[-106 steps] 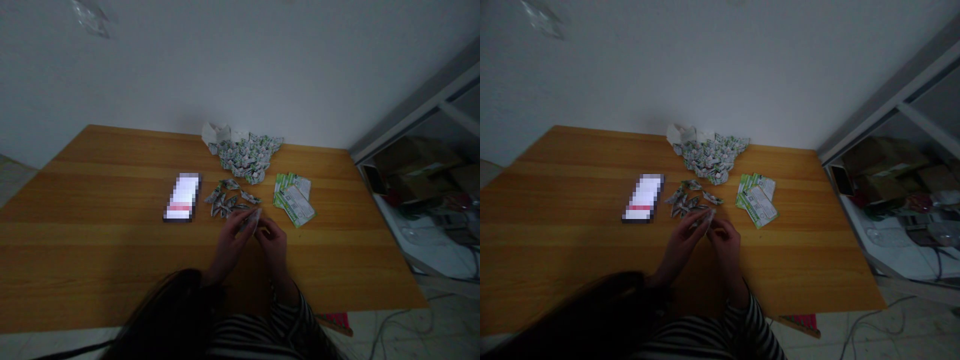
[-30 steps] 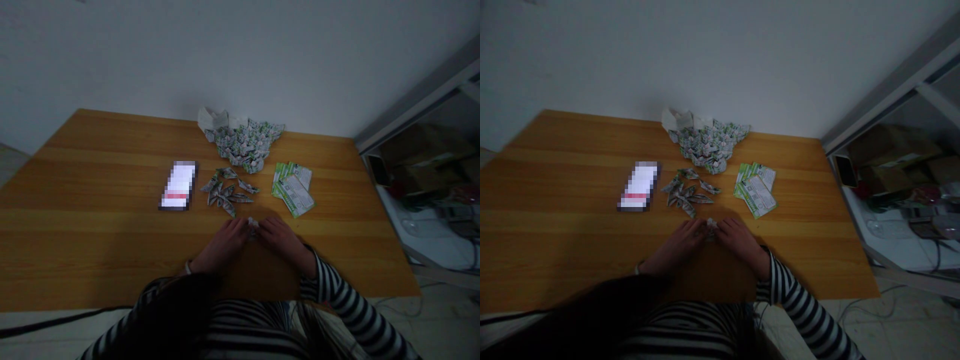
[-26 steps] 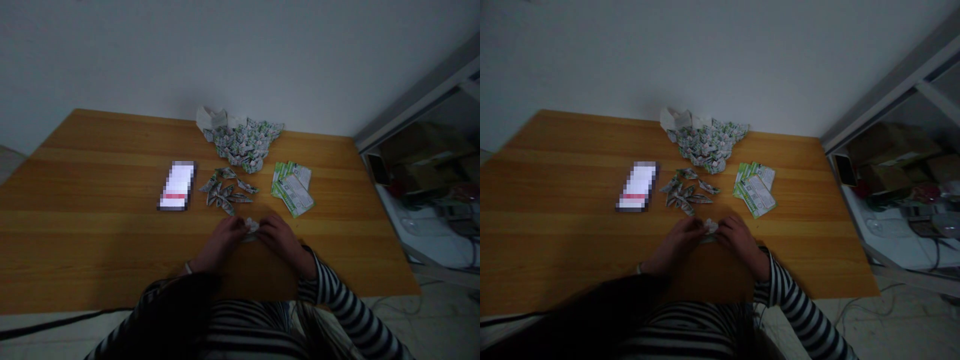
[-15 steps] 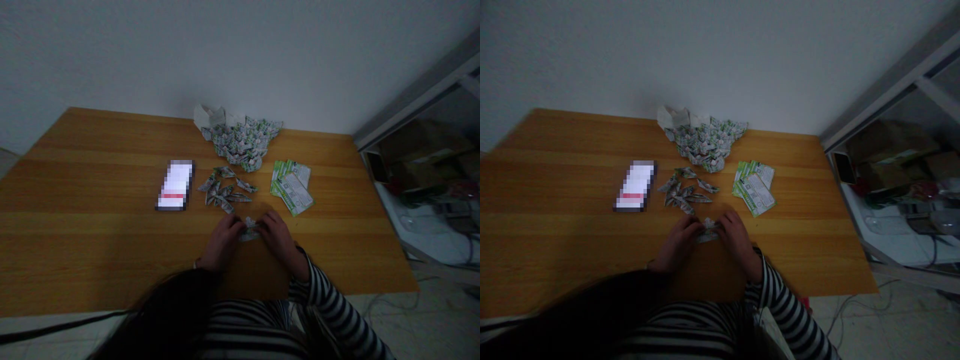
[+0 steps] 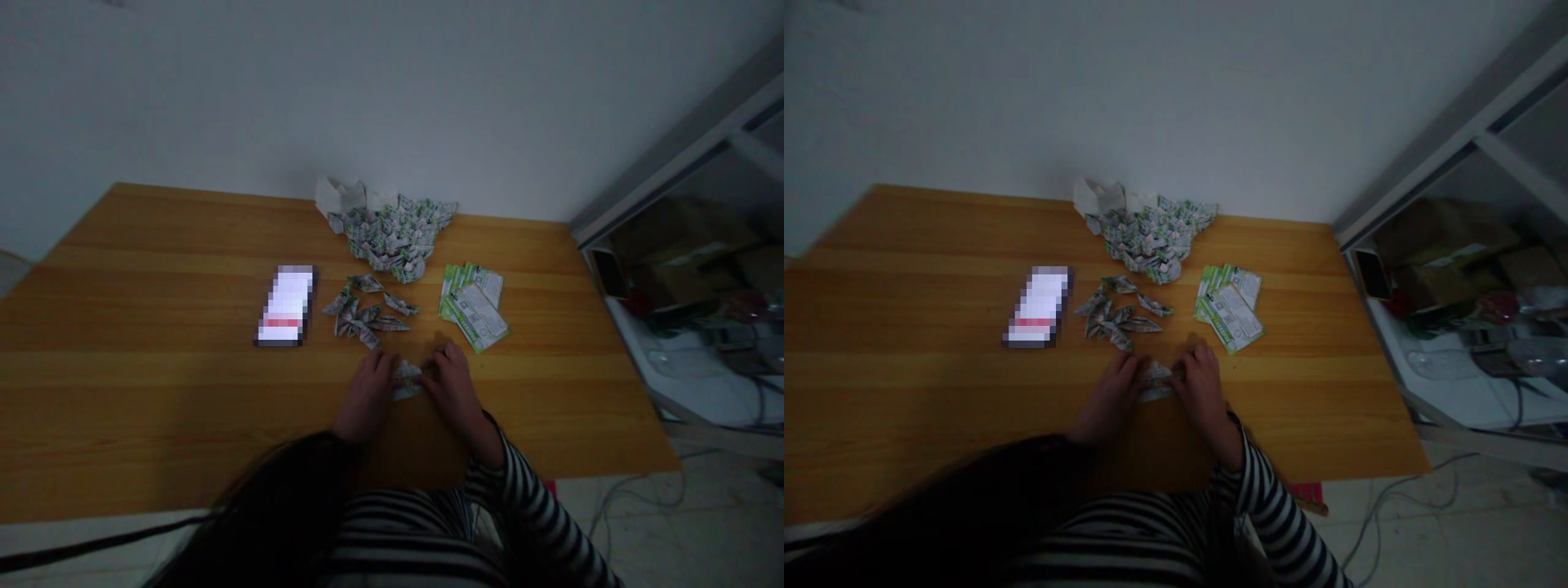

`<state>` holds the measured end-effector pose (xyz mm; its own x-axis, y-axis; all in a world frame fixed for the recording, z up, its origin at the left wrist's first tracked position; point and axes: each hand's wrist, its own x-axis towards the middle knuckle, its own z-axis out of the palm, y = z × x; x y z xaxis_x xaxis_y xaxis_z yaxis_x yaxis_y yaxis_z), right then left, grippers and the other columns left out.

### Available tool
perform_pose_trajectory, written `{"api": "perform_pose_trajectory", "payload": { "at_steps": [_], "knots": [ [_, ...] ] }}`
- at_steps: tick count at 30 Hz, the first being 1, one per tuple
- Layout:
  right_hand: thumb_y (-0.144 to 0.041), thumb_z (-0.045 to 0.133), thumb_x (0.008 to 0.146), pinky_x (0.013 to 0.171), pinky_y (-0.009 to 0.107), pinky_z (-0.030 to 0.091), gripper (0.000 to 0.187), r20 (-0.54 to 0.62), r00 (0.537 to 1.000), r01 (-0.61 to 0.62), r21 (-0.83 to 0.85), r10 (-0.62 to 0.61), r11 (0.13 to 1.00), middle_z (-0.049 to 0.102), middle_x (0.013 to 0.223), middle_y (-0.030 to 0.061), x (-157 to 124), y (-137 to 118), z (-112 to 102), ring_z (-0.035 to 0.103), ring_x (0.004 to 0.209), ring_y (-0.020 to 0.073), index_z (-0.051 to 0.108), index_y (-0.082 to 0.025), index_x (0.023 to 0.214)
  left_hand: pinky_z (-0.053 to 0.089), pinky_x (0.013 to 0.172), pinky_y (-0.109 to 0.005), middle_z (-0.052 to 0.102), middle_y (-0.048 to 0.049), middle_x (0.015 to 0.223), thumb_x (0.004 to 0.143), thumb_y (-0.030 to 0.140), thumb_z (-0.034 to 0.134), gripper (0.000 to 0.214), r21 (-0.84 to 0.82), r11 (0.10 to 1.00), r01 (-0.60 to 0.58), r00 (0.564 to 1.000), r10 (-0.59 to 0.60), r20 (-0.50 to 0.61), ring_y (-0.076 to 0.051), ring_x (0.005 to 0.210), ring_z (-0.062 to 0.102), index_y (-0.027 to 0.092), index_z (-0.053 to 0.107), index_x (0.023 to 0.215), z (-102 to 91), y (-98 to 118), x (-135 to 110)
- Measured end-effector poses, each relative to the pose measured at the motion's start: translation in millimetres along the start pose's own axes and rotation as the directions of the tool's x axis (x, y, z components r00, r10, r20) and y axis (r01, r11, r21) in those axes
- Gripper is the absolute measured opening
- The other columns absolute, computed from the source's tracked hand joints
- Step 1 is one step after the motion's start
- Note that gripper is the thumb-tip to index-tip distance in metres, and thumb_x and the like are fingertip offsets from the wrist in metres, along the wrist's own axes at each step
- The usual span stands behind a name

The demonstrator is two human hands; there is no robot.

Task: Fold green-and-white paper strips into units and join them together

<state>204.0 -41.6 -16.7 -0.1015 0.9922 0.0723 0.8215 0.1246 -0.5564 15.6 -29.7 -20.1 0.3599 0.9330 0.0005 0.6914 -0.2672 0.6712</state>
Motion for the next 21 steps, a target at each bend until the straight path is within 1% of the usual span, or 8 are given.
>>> {"api": "perform_pose_trajectory", "payload": {
  "at_steps": [2, 6, 11, 14, 16, 18, 19, 21],
  "knots": [
    [-0.025, 0.07, 0.079, 0.085, 0.043, 0.044, 0.013, 0.004, 1.0, 0.031, 0.011, -0.031, 0.999, 0.055, 0.099, 0.0096, -3, 1, 3, 0.049, 0.099, 0.0287, 0.061, -0.019, 0.086, 0.048, 0.092, -0.039, 0.05, -0.0074, 0.108, 0.082, 0.012, 0.06, 0.032, -0.043, 0.999, -0.032, 0.999, 0.033, 0.028, -0.022, 0.101, 0.054, 0.019, 0.054, 0.112, -0.7, 1, 2],
    [-0.023, 0.068, 0.081, 0.082, 0.042, 0.043, 0.008, -0.007, 0.999, 0.05, 0.039, -0.05, 0.998, 0.056, 0.093, 0.0076, -12, 1, 12, 0.051, 0.094, 0.0274, 0.061, -0.02, 0.084, 0.049, 0.089, -0.041, 0.05, -0.0069, 0.104, 0.075, 0.014, 0.067, 0.024, -0.07, 0.995, -0.064, 0.995, 0.069, 0.078, -0.024, 0.1, 0.052, 0.018, 0.056, 0.096, -2.8, 4, 6],
    [-0.027, 0.07, 0.08, 0.084, 0.042, 0.043, 0.022, -0.096, 0.995, -0.004, 0.063, 0.01, 0.998, 0.056, 0.101, 0.0103, -19, -4, 15, 0.049, 0.098, 0.0277, 0.063, -0.02, 0.099, 0.048, 0.088, -0.04, 0.05, -0.0064, 0.103, 0.073, 0.006, 0.06, 0.024, -0.065, 0.995, -0.077, 0.996, 0.08, 0.033, -0.024, 0.1, 0.052, 0.018, 0.053, 0.093, -3.5, 9, 1],
    [-0.032, 0.075, 0.075, 0.082, 0.042, 0.043, 0.016, -0.111, 0.994, -0.013, 0.107, 0.025, 0.994, 0.058, 0.098, 0.0097, -20, -6, 14, 0.051, 0.096, 0.0276, 0.067, -0.021, 0.083, 0.048, 0.081, -0.036, 0.055, -0.0046, 0.095, 0.075, 0.005, 0.056, 0.022, -0.139, 0.989, -0.043, 0.996, 0.054, 0.073, -0.021, 0.091, 0.056, 0.019, 0.051, 0.091, -2.7, 10, -1],
    [-0.033, 0.076, 0.073, 0.082, 0.04, 0.044, 0.015, -0.134, 0.988, -0.037, 0.242, 0.071, 0.97, 0.061, 0.093, 0.0078, -20, -8, 13, 0.054, 0.093, 0.0257, 0.067, -0.02, 0.074, 0.048, 0.071, -0.031, 0.059, -0.0009, 0.082, 0.075, 0.006, 0.056, 0.023, -0.25, 0.967, 0.047, 0.994, -0.021, 0.103, -0.018, 0.076, 0.058, 0.02, 0.051, 0.092, -3.5, 12, -1],
    [-0.035, 0.073, 0.075, 0.079, 0.037, 0.046, 0.016, -0.149, 0.973, -0.083, 0.487, 0.177, 0.87, 0.065, 0.086, 0.0058, -19, -14, 12, 0.059, 0.086, 0.0228, 0.068, -0.019, 0.074, 0.047, 0.062, -0.026, 0.06, 0.0023, 0.074, 0.072, 0.008, 0.061, 0.029, -0.429, 0.893, 0.136, 0.99, -0.112, 0.081, -0.015, 0.067, 0.058, 0.02, 0.052, 0.096, -6.2, 17, 2],
    [-0.036, 0.071, 0.076, 0.078, 0.035, 0.048, 0.017, -0.135, 0.961, -0.107, 0.621, 0.24, 0.776, 0.067, 0.084, 0.005, -19, -19, 12, 0.061, 0.083, 0.0215, 0.068, -0.019, 0.077, 0.047, 0.06, -0.024, 0.061, 0.003, 0.073, 0.069, 0.01, 0.066, 0.033, -0.539, 0.828, 0.157, 0.987, -0.155, 0.049, -0.014, 0.065, 0.059, 0.02, 0.053, 0.098, -8.2, 21, 4],
    [-0.039, 0.069, 0.077, 0.075, 0.033, 0.051, 0.022, -0.067, 0.939, -0.136, 0.828, 0.338, 0.543, 0.07, 0.082, 0.0043, -17, -32, 12, 0.064, 0.079, 0.0203, 0.07, -0.018, 0.083, 0.048, 0.059, -0.024, 0.064, 0.0026, 0.072, 0.064, 0.018, 0.074, 0.037, -0.748, 0.638, 0.181, 0.966, -0.259, 0.013, -0.015, 0.066, 0.061, 0.019, 0.056, 0.095, -12.1, 30, 9]
  ]
}}
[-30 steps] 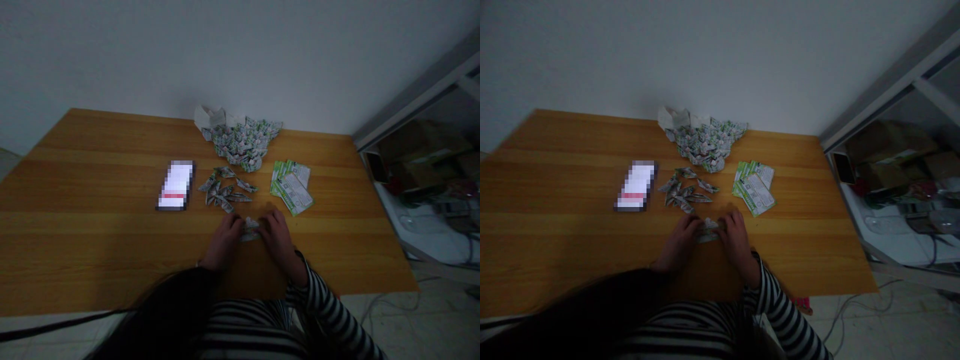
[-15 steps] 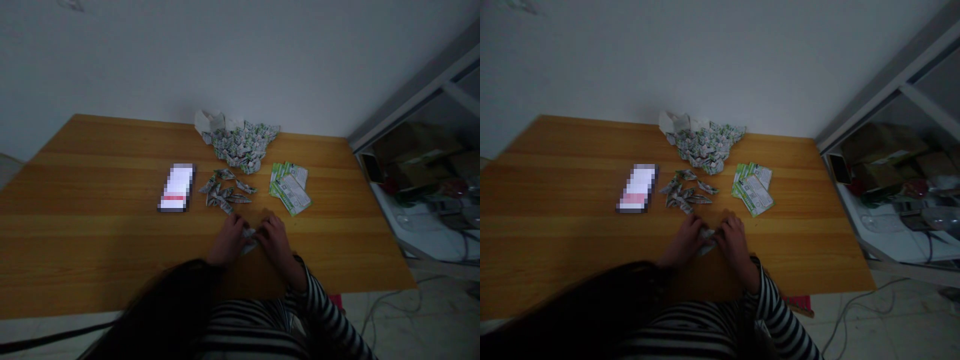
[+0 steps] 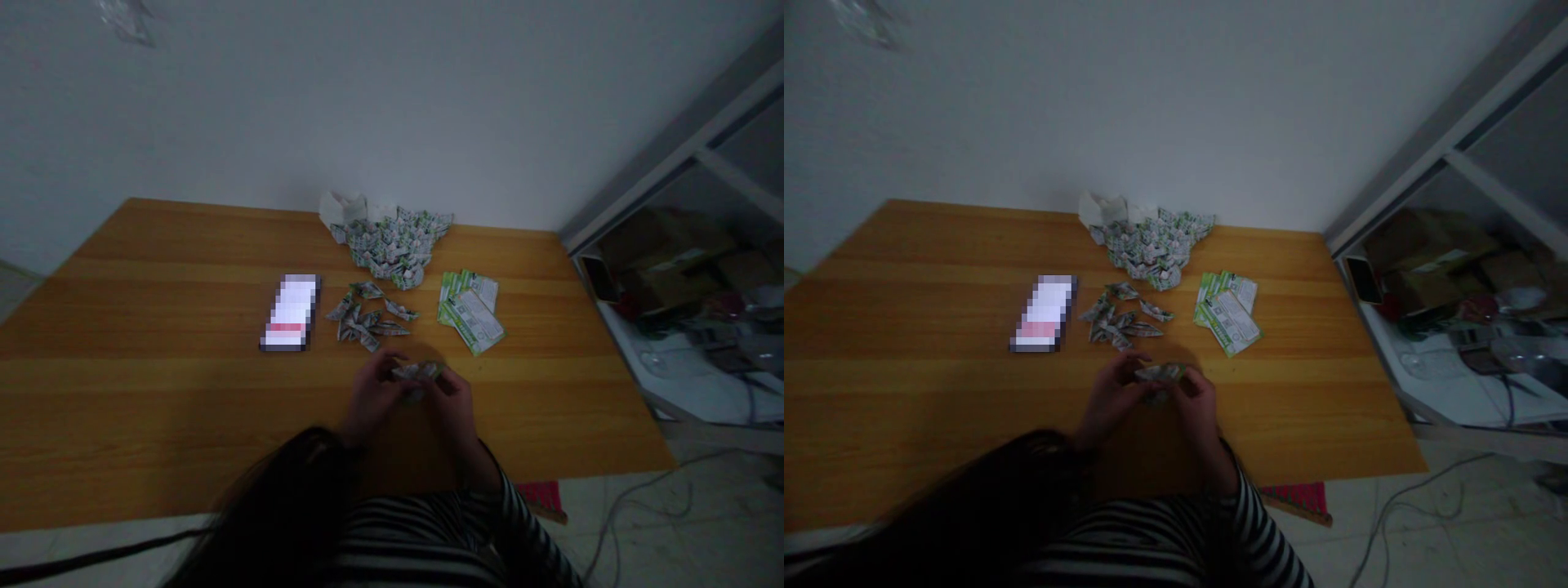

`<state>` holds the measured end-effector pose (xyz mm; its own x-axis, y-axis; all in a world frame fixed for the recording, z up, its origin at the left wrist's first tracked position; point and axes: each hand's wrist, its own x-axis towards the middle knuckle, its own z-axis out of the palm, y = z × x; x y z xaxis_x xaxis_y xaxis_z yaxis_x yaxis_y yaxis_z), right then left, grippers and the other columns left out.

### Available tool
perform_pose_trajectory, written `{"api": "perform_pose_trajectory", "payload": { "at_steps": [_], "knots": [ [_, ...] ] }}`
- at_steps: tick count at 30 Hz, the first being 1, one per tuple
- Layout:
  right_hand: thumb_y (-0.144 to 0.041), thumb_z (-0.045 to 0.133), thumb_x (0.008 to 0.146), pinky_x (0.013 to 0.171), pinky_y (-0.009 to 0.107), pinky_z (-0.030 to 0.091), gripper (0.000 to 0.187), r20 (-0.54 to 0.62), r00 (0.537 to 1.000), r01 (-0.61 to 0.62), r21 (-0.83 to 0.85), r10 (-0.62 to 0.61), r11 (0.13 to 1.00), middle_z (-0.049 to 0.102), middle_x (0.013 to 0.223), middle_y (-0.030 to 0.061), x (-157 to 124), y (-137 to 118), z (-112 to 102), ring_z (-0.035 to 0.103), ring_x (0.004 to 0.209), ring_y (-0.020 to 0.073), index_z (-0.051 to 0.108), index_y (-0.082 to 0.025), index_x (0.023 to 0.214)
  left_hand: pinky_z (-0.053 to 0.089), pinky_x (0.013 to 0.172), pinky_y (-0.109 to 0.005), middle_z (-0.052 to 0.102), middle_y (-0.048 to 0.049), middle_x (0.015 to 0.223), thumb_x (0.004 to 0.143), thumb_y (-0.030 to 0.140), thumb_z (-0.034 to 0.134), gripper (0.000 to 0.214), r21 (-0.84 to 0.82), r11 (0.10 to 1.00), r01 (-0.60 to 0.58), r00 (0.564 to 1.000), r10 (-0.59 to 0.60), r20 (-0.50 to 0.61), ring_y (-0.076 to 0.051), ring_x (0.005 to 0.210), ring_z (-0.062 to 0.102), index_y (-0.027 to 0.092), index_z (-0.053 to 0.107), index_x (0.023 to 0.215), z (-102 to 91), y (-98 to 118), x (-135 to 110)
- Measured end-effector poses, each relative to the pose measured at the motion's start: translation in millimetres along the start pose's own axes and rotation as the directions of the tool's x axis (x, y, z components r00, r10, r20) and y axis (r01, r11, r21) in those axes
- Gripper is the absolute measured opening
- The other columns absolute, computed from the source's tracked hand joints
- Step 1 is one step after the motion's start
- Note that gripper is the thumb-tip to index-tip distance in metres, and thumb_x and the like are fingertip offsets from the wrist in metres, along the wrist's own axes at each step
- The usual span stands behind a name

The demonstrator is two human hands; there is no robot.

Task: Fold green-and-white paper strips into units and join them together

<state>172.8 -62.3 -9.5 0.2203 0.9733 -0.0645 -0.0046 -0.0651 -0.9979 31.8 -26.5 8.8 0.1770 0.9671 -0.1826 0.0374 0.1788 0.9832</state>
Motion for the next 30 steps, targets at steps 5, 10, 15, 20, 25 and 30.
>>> {"api": "perform_pose_trajectory", "payload": {
  "at_steps": [5, 10, 15, 20, 25, 30],
  "knots": [
    [-0.035, 0.075, 0.071, 0.066, 0.029, 0.054, 0.02, -0.025, 0.989, -0.138, 0.195, 0.145, 0.971, 0.072, 0.075, 0.0014, -4, -20, 29, 0.066, 0.069, 0.0176, 0.073, -0.018, 0.083, 0.05, 0.065, -0.027, 0.067, 0.0008, 0.072, 0.061, 0.029, 0.079, 0.026, -0.289, 0.957, 0.016, 0.984, -0.066, -0.164, -0.015, 0.067, 0.063, 0.017, 0.062, 0.076, 7.0, 12, 7],
    [-0.032, 0.07, 0.078, 0.053, 0.026, 0.048, 0.013, -0.059, 0.995, 0.066, -0.173, -0.077, 0.983, 0.067, 0.06, 0.0003, 6, -31, 22, 0.059, 0.054, 0.0148, 0.073, -0.02, 0.074, 0.048, 0.078, -0.032, 0.066, -0.0012, 0.077, 0.067, 0.027, 0.077, 0.016, 0.079, 0.98, -0.185, 0.965, 0.196, -0.173, -0.019, 0.08, 0.061, 0.018, 0.067, 0.075, -12.9, 17, 15],
    [-0.024, 0.068, 0.079, 0.062, 0.027, 0.048, 0.008, 0.161, 0.939, 0.342, -0.357, -0.304, 0.869, 0.07, 0.075, 0.0038, 24, -46, -2, 0.062, 0.068, 0.0167, 0.076, -0.023, 0.079, 0.045, 0.081, -0.035, 0.062, -0.0044, 0.084, 0.072, 0.025, 0.076, 0.003, 0.448, 0.79, -0.419, 0.887, 0.462, 0.016, -0.022, 0.089, 0.056, 0.024, 0.074, 0.074, -35.8, 30, 15],
    [-0.026, 0.078, 0.068, 0.048, 0.021, 0.043, 0.004, 0.088, 0.976, 0.211, -0.193, -0.197, 0.958, 0.066, 0.072, 0.0027, 35, -49, -6, 0.059, 0.065, 0.0146, 0.077, -0.022, 0.071, 0.045, 0.069, -0.029, 0.055, -0.0043, 0.082, 0.08, 0.026, 0.068, 0.009, 0.352, 0.836, -0.421, 0.897, 0.441, 0.028, -0.019, 0.082, 0.054, 0.024, 0.077, 0.081, -37.7, 30, 13],
    [-0.036, 0.066, 0.08, 0.031, 0.016, 0.032, 0.022, 0.213, 0.97, -0.114, -0.031, 0.118, 0.993, 0.055, 0.041, -0.0053, 29, -40, -6, 0.044, 0.031, 0.0074, 0.077, -0.019, 0.089, 0.045, 0.067, -0.028, 0.06, -0.0038, 0.078, 0.085, 0.027, 0.062, 0.016, 0.386, 0.841, -0.38, 0.922, 0.379, 0.08, -0.017, 0.076, 0.057, 0.025, 0.077, 0.088, -45.8, 27, 15],
    [-0.037, 0.072, 0.073, 0.047, 0.022, 0.053, 0.022, 0.204, 0.962, -0.206, 0.106, 0.182, 0.973, 0.075, 0.066, 0.004, 27, -44, -2, 0.07, 0.053, 0.0162, 0.076, -0.018, 0.083, 0.042, 0.048, -0.021, 0.066, 0.0, 0.056, 0.083, 0.031, 0.062, 0.021, 0.217, 0.971, -0.105, 0.993, 0.09, 0.074, -0.013, 0.05, 0.058, 0.023, 0.076, 0.096, -48.1, 33, 9]
  ]
}}
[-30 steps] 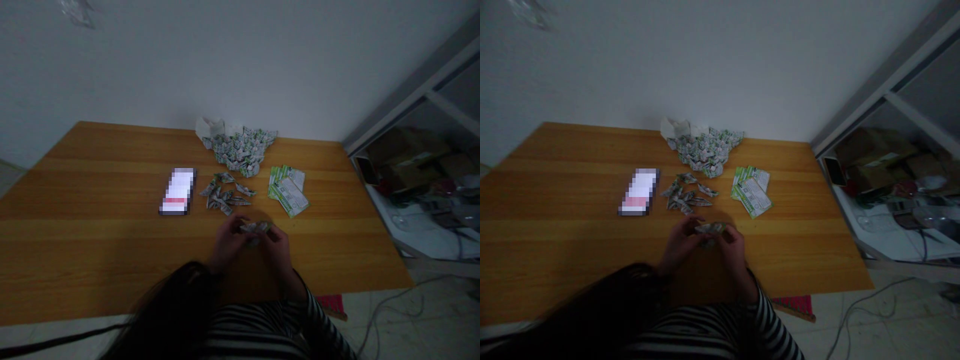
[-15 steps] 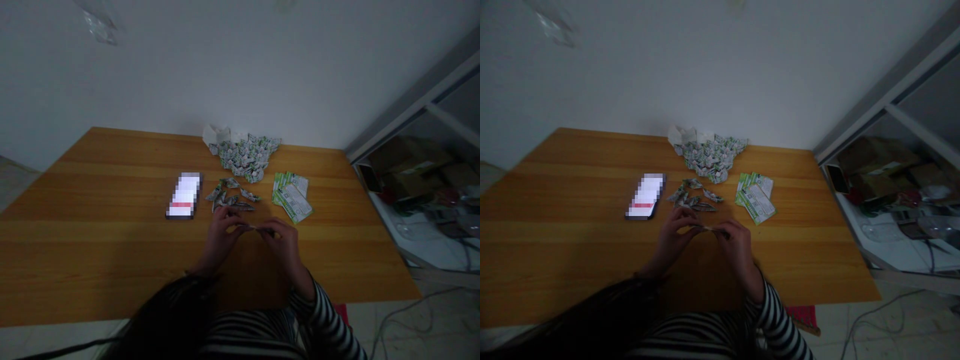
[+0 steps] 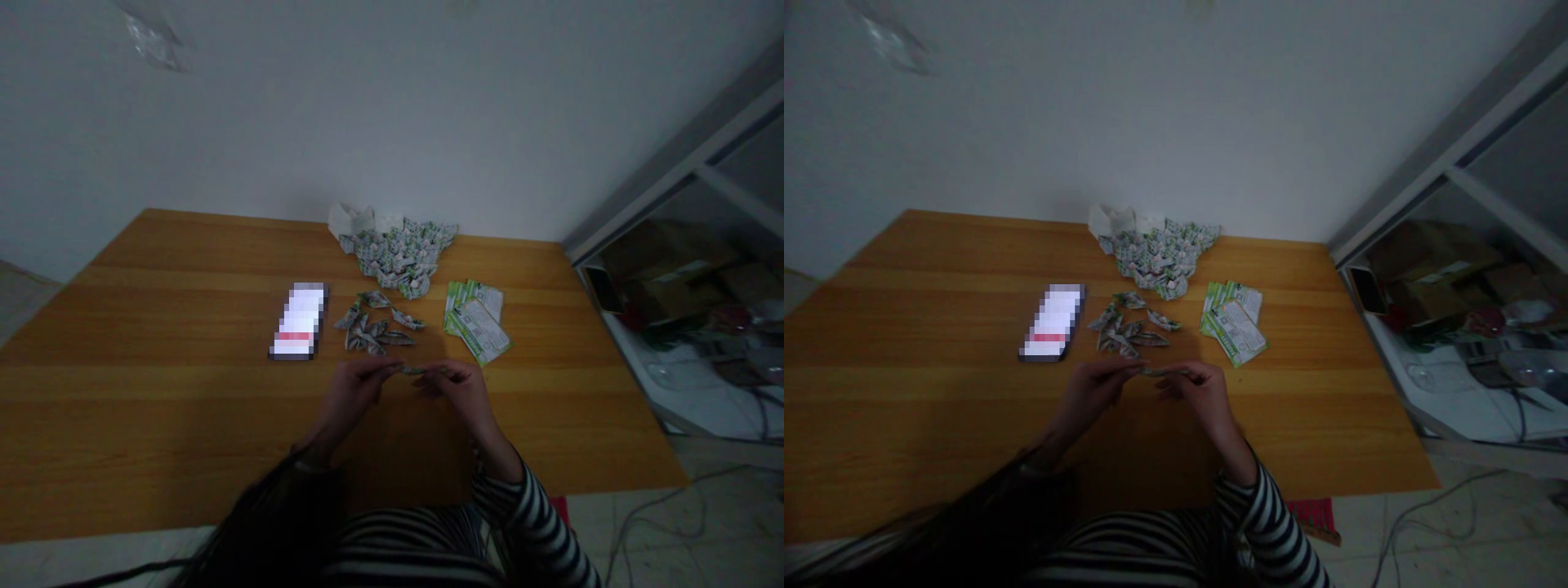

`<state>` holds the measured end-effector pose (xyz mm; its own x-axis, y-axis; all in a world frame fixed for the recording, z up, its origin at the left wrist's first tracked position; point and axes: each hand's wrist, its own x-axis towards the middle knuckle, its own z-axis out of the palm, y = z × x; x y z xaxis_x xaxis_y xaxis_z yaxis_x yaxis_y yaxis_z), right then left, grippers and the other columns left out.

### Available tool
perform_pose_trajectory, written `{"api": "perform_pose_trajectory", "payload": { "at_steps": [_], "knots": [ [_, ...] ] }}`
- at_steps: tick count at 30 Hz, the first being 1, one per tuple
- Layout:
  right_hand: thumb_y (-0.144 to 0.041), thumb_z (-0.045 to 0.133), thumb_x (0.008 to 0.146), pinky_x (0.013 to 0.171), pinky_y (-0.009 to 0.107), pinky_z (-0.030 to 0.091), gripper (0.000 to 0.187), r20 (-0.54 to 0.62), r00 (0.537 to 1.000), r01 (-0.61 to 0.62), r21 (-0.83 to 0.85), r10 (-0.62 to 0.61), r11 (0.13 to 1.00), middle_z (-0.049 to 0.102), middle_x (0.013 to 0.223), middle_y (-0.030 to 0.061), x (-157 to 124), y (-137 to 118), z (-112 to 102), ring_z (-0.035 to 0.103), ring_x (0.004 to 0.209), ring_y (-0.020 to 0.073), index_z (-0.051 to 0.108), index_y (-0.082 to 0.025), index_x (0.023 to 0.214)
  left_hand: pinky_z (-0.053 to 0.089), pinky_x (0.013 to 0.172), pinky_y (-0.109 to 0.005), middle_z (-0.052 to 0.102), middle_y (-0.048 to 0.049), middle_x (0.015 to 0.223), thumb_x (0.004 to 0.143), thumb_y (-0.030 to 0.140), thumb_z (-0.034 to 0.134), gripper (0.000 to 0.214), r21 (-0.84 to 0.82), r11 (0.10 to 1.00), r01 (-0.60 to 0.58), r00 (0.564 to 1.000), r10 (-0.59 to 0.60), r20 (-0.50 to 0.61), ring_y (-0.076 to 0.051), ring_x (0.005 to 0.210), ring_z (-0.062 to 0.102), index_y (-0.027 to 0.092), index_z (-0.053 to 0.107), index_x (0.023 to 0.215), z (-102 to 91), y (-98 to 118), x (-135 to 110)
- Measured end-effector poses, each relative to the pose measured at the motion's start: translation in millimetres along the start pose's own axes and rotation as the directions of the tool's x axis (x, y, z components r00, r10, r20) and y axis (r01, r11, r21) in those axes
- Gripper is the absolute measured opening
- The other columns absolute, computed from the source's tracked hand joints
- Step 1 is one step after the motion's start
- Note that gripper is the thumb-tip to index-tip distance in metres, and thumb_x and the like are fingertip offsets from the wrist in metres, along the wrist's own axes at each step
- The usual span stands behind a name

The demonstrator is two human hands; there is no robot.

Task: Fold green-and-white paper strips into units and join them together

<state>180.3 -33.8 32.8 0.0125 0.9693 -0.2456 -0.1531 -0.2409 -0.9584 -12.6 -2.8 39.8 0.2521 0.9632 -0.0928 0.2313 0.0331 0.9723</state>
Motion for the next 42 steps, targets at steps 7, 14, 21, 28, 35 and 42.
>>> {"api": "perform_pose_trajectory", "payload": {
  "at_steps": [7, 14, 21, 28, 35, 42],
  "knots": [
    [-0.026, 0.079, 0.061, 0.052, 0.026, 0.056, 0.015, -0.127, 0.992, 0.029, 0.02, -0.027, 0.999, 0.075, 0.066, 0.0041, 3, -7, 1, 0.071, 0.058, 0.0188, 0.076, -0.019, 0.075, 0.056, 0.066, -0.029, 0.077, -0.0057, 0.076, 0.069, 0.023, 0.075, 0.013, -0.365, 0.92, 0.142, 0.982, -0.176, -0.062, -0.019, 0.07, 0.072, 0.02, 0.078, 0.081, 6.7, 6, -3],
    [-0.024, 0.077, 0.065, 0.066, 0.031, 0.058, 0.006, -0.289, 0.921, 0.236, -0.114, -0.26, 0.965, 0.076, 0.073, 0.0027, 2, 1, 9, 0.071, 0.068, 0.0187, 0.075, -0.022, 0.071, 0.056, 0.081, -0.034, 0.078, -0.0033, 0.081, 0.064, 0.022, 0.079, 0.013, -0.331, 0.937, 0.113, 0.966, -0.182, -0.186, -0.02, 0.081, 0.071, 0.022, 0.078, 0.077, 12.9, 6, -3],
    [-0.029, 0.08, 0.064, 0.06, 0.029, 0.057, 0.021, -0.514, 0.84, 0.266, 0.11, -0.174, 0.958, 0.071, 0.065, 0.0004, 4, 7, 43, 0.067, 0.059, 0.0155, 0.067, -0.018, 0.076, 0.055, 0.066, -0.023, 0.075, -0.0012, 0.072, 0.063, 0.026, 0.082, 0.024, -0.587, 0.81, 0.013, 0.906, -0.258, -0.336, -0.013, 0.067, 0.069, 0.017, 0.072, 0.083, 35.2, 2, 0],
    [-0.029, 0.08, 0.066, 0.061, 0.031, 0.06, 0.054, -0.466, 0.883, 0.199, 0.258, -0.058, 0.946, 0.071, 0.066, -0.0039, 10, -2, 42, 0.068, 0.058, 0.0157, 0.055, -0.02, 0.114, 0.058, 0.071, -0.03, 0.075, -0.0036, 0.084, 0.081, 0.032, 0.069, 0.032, -0.477, 0.878, -0.04, 0.964, -0.092, -0.251, -0.017, 0.076, 0.072, 0.021, 0.06, 0.109, 24.6, 9, 4],
    [-0.026, 0.079, 0.066, 0.053, 0.027, 0.057, 0.048, -0.372, 0.92, 0.174, 0.101, -0.125, 0.98, 0.069, 0.062, -0.004, 15, -17, 35, 0.066, 0.055, 0.0156, 0.058, -0.019, 0.109, 0.054, 0.084, -0.03, 0.069, -0.0063, 0.105, 0.088, 0.02, 0.06, 0.027, 0.236, 0.875, -0.422, 0.891, 0.449, -0.073, -0.017, 0.095, 0.066, 0.026, 0.069, 0.112, 13.5, -2, 10],
    [-0.025, 0.078, 0.068, 0.079, 0.034, 0.06, 0.046, -0.326, 0.936, 0.179, 0.115, -0.133, 0.977, 0.076, 0.086, 0.0035, 13, -5, 42, 0.072, 0.081, 0.0202, 0.066, -0.018, 0.111, 0.05, 0.096, -0.037, 0.062, -0.0122, 0.129, 0.094, 0.026, 0.049, 0.038, 0.391, 0.859, -0.332, 0.936, 0.352, 0.02, -0.024, 0.114, 0.062, 0.022, 0.056, 0.13, 20.6, -6, 6]
  ]
}}
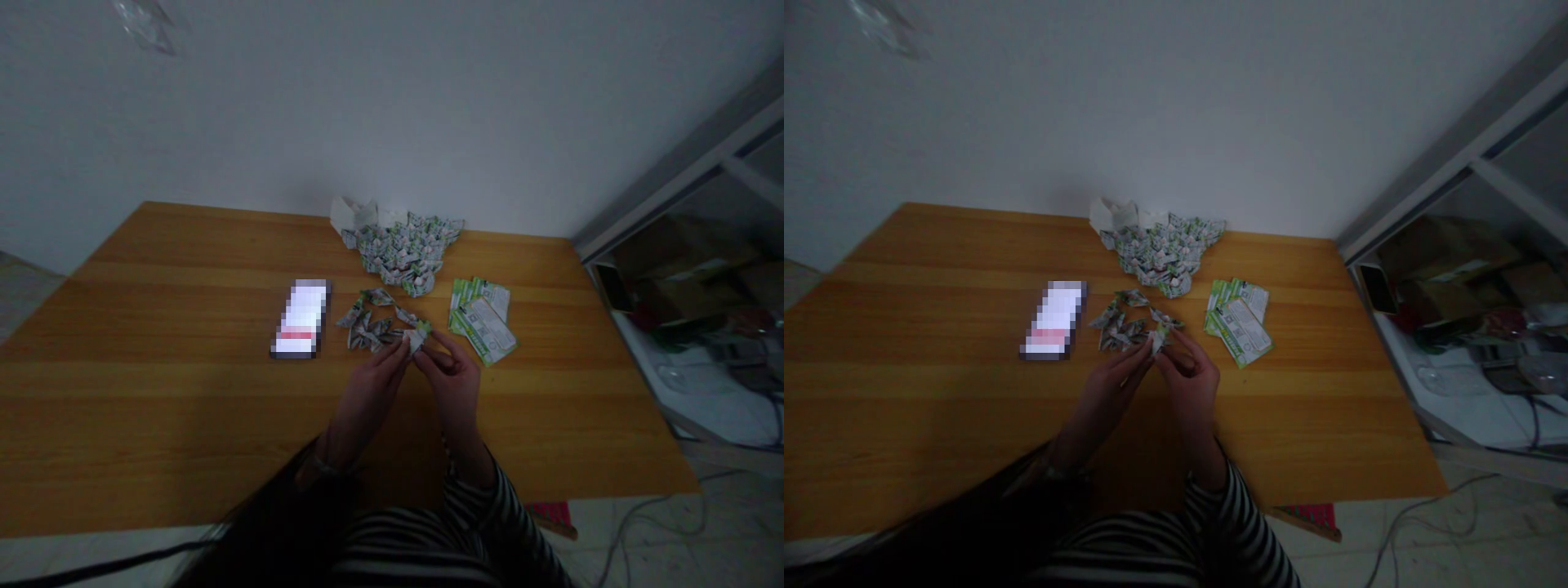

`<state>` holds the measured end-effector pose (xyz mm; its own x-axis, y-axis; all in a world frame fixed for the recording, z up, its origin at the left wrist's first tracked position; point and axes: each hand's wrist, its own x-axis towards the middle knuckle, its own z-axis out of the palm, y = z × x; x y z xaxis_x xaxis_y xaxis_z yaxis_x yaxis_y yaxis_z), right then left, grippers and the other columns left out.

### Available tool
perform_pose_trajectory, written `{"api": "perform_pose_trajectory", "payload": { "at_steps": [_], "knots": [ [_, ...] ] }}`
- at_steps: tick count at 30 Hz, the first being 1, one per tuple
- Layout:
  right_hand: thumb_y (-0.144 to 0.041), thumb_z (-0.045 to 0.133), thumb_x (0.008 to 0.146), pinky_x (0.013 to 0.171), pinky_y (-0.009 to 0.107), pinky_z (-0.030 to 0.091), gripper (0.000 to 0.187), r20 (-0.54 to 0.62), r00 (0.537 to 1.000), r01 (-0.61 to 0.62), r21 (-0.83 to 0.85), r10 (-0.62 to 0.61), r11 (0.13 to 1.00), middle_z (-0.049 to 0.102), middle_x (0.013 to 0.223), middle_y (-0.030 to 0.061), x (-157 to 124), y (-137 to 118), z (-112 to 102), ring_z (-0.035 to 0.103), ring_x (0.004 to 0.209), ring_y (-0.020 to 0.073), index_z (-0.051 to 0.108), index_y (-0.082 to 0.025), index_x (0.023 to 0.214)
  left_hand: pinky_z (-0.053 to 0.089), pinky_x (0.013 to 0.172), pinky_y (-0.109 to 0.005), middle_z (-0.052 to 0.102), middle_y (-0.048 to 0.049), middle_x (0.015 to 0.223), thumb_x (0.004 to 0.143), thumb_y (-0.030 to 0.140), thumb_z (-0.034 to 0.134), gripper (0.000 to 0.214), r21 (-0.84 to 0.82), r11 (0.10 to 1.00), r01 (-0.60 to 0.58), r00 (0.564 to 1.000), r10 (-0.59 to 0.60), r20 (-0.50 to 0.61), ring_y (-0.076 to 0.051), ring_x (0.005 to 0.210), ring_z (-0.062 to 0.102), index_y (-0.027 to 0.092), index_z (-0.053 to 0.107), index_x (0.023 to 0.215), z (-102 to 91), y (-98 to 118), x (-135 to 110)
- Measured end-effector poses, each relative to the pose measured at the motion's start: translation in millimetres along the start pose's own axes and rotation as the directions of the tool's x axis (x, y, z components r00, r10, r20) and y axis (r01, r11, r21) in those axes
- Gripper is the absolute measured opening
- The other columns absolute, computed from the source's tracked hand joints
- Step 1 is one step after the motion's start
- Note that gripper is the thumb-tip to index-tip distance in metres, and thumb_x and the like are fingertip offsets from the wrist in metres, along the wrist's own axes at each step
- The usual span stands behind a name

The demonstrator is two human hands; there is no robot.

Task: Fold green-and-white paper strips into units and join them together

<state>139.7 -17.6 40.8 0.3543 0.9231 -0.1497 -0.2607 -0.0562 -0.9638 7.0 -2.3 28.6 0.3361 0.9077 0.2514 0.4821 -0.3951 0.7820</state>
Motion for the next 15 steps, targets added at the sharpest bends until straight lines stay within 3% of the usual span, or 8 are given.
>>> {"api": "perform_pose_trajectory", "payload": {
  "at_steps": [3, 8, 11, 15],
  "knots": [
    [-0.023, 0.074, 0.072, 0.088, 0.037, 0.058, 0.03, 0.028, 0.999, 0.04, -0.022, -0.039, 0.999, 0.075, 0.102, 0.0065, -5, 7, 3, 0.071, 0.094, 0.0225, 0.072, -0.017, 0.101, 0.052, 0.091, -0.039, 0.065, -0.014, 0.124, 0.095, 0.025, 0.045, 0.042, 0.057, 0.993, 0.103, 0.991, -0.107, 0.08, -0.026, 0.108, 0.065, 0.02, 0.048, 0.137, 0.1, 6, 0],
    [-0.021, 0.069, 0.079, 0.087, 0.036, 0.059, 0.026, 0.08, 0.976, 0.217, -0.252, -0.203, 0.943, 0.075, 0.103, 0.0043, -10, 8, 2, 0.072, 0.092, 0.0213, 0.074, -0.021, 0.104, 0.053, 0.081, -0.037, 0.07, -0.0148, 0.109, 0.089, 0.027, 0.053, 0.043, 0.033, 0.971, 0.238, 0.97, -0.239, 0.04, -0.028, 0.098, 0.069, 0.016, 0.046, 0.13, -0.8, 8, 6],
    [-0.022, 0.068, 0.081, 0.086, 0.036, 0.059, 0.026, 0.167, 0.932, 0.361, -0.37, -0.321, 0.856, 0.074, 0.105, 0.0035, -9, 4, 1, 0.072, 0.093, 0.0212, 0.073, -0.024, 0.106, 0.053, 0.071, -0.031, 0.072, -0.0096, 0.095, 0.088, 0.023, 0.052, 0.031, -0.034, 0.972, 0.233, 0.972, -0.234, 0.001, -0.023, 0.085, 0.07, 0.018, 0.051, 0.119, -2.1, 1, 13],
    [-0.022, 0.065, 0.084, 0.093, 0.037, 0.056, 0.032, 0.307, 0.84, 0.542, -0.46, -0.447, 0.704, 0.069, 0.119, 0.0054, -5, 4, 4, 0.066, 0.108, 0.0228, 0.069, -0.024, 0.116, 0.049, 0.061, -0.025, 0.069, -0.0046, 0.077, 0.088, 0.018, 0.048, 0.021, -0.045, 0.967, 0.25, 0.964, -0.253, -0.084, -0.019, 0.069, 0.068, 0.018, 0.057, 0.107, -0.8, -4, 17]
  ]
}}
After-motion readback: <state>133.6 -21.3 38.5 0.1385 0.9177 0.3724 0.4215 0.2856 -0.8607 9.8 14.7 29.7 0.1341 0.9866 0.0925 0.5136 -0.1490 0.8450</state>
